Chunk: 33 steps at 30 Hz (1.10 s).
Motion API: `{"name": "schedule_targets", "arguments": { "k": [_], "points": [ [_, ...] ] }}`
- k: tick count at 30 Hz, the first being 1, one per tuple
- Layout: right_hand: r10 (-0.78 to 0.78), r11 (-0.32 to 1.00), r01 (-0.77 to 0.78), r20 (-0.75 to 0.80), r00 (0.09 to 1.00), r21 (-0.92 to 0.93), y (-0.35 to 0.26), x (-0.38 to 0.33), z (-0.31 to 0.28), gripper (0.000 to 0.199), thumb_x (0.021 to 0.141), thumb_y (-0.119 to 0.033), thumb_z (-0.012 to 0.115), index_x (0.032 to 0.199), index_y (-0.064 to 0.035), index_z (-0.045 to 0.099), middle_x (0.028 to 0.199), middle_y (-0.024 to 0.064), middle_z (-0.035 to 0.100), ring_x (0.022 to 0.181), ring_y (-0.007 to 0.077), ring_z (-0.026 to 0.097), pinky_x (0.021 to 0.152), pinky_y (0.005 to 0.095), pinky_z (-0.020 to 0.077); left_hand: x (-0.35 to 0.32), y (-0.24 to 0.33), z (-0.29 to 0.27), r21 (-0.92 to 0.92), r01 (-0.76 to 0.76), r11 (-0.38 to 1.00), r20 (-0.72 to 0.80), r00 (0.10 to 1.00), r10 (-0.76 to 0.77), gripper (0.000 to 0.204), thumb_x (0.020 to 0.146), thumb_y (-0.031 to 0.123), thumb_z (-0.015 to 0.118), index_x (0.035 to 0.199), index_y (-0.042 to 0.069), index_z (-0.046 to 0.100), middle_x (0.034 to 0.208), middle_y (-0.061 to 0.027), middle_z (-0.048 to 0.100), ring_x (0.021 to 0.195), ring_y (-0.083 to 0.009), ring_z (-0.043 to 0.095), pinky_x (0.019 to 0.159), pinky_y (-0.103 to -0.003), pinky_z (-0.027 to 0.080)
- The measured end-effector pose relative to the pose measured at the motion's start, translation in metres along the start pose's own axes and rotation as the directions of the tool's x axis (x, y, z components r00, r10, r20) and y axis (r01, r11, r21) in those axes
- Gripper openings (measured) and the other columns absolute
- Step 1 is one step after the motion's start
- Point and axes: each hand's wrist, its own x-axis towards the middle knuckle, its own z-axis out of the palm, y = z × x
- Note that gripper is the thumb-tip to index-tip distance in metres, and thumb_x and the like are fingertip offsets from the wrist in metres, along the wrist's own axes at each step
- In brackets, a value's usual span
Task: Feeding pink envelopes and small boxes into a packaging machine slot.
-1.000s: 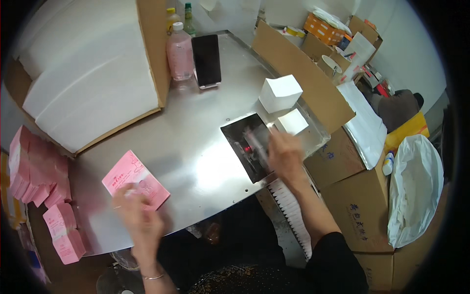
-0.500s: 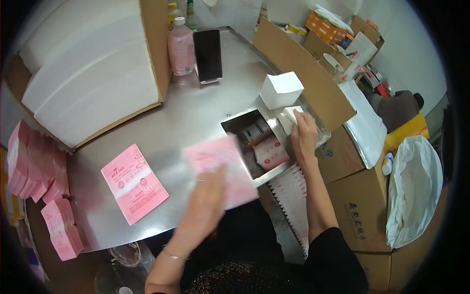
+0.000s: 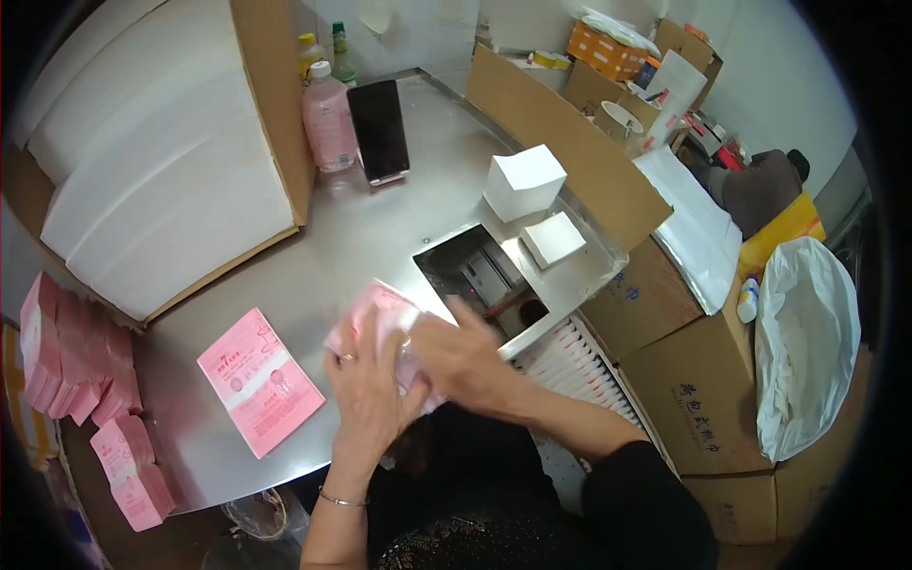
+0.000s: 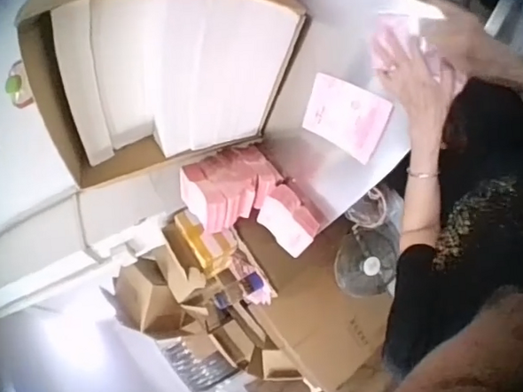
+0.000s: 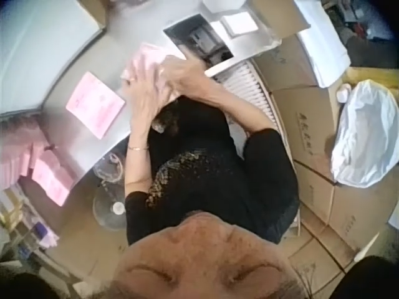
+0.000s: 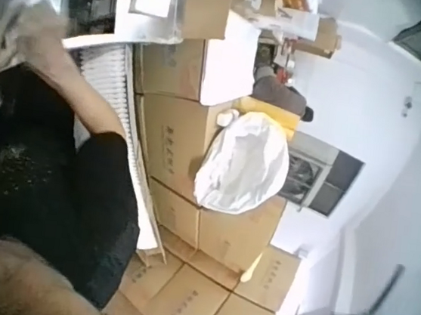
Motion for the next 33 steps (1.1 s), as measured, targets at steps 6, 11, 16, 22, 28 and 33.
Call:
{"name": "schedule_targets", "arguments": {
  "k": [6, 11, 16, 22, 28, 33],
  "points": [
    [0.259, 0.663, -0.374, -0.27, 0.927, -0.649, 0.126, -0.024, -0.058, 0.02, 0.084, -0.012, 0.064, 0.101, -0.0018, 0.061, 0.09, 0.0114, 0.059, 0.092, 0.0294, 0.06, 0.081, 0.0456, 0.0444, 0.003, 0.01, 0.004, 0.192, 0.056, 0.98, 0.016, 0.998, -0.06, 0.051, 0.08, 0.032, 0.071, 0.127, 0.012, 0.064, 0.12, -0.0168, 0.057, 0.1, -0.0347, 0.055, 0.08, -0.042, 0.044],
    [0.418, 0.672, -0.448, -0.198, 0.887, -0.589, 0.147, -0.035, -0.066, 0.014, 0.089, -0.015, 0.064, 0.082, -0.0026, 0.067, 0.092, 0.0133, 0.058, 0.091, 0.0307, 0.056, 0.079, 0.0449, 0.0452, 0.011, 0.021, -0.008, 0.141, 0.063, 0.988, 0.124, 0.989, -0.081, 0.058, 0.08, 0.046, 0.074, 0.125, 0.01, 0.063, 0.108, -0.0156, 0.055, 0.097, -0.0318, 0.054, 0.079, -0.043, 0.042],
    [0.422, 0.711, -0.485, -0.242, 0.874, -0.509, 0.153, -0.041, -0.063, 0.012, 0.086, -0.01, 0.065, 0.092, -0.0003, 0.069, 0.092, 0.0133, 0.058, 0.092, 0.0314, 0.056, 0.08, 0.0457, 0.0452, 0.01, 0.012, -0.005, 0.128, -0.033, 0.991, -0.002, 0.999, 0.034, 0.054, 0.082, 0.048, 0.073, 0.118, 0.008, 0.064, 0.108, -0.0143, 0.056, 0.098, -0.0305, 0.055, 0.078, -0.045, 0.041],
    [0.274, 0.806, -0.421, -0.368, 0.889, -0.417, 0.133, -0.036, -0.073, 0.038, 0.081, 0.002, 0.062, 0.118, -0.0022, 0.067, 0.115, 0.0145, 0.065, 0.107, 0.0331, 0.059, 0.086, 0.0428, 0.0468, 0.001, 0.02, 0.005, -0.048, -0.097, 0.994, 0.086, 0.991, 0.101, 0.038, 0.081, 0.018, 0.068, 0.117, 0.006, 0.063, 0.12, -0.0169, 0.057, 0.095, -0.0318, 0.055, 0.076, -0.043, 0.046],
    [0.303, 0.82, -0.512, -0.564, 0.768, -0.257, 0.138, -0.026, -0.092, 0.037, 0.083, 0.002, 0.059, 0.118, -0.0005, 0.068, 0.118, 0.0168, 0.065, 0.109, 0.034, 0.061, 0.092, 0.0455, 0.0483, 0.001, 0.015, 0.009, -0.104, -0.133, 0.986, 0.026, 0.99, 0.136, 0.041, 0.08, 0.017, 0.068, 0.118, 0.003, 0.062, 0.119, -0.0173, 0.057, 0.09, -0.0304, 0.055, 0.072, -0.04, 0.047],
    [0.241, 0.771, -0.423, -0.396, 0.886, -0.476, 0.15, -0.038, -0.081, 0.03, 0.083, -0.002, 0.064, 0.112, -0.0018, 0.069, 0.102, 0.0143, 0.062, 0.097, 0.033, 0.059, 0.086, 0.044, 0.0471, -0.003, 0.018, 0.01, -0.093, -0.116, 0.989, 0.007, 0.993, 0.118, 0.042, 0.081, 0.018, 0.068, 0.12, 0.002, 0.063, 0.12, -0.0165, 0.058, 0.089, -0.0293, 0.055, 0.069, -0.04, 0.046]
  ]
}}
